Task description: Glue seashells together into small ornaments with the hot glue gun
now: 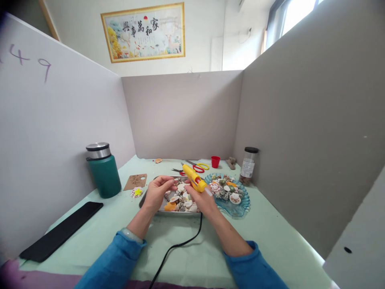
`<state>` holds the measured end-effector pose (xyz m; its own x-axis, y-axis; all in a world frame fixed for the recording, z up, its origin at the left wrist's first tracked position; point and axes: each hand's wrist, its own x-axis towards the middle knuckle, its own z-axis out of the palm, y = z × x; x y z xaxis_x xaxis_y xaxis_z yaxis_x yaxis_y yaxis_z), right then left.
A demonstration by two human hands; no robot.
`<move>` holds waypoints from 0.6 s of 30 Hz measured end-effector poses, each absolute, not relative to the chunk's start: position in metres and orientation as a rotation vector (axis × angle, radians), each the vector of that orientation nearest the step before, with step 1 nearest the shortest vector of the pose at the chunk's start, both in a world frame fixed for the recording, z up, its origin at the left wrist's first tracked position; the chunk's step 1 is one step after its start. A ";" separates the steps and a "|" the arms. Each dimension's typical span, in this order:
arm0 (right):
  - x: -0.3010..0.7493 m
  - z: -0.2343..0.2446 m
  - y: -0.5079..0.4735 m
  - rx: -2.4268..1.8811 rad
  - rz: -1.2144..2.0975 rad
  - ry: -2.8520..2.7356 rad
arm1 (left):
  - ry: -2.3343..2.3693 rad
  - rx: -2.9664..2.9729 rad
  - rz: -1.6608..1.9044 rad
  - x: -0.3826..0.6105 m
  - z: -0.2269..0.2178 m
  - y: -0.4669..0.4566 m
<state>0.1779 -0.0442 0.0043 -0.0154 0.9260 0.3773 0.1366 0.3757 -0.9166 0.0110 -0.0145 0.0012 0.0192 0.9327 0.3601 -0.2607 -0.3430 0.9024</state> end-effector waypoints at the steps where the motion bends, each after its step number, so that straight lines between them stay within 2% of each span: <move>1: 0.177 0.005 -0.044 -1.008 0.847 -1.439 | 0.759 1.326 1.495 0.012 0.001 -0.016; 18: 0.179 0.003 -0.045 -0.910 0.908 -1.438 | 0.690 1.427 1.281 0.016 0.001 -0.022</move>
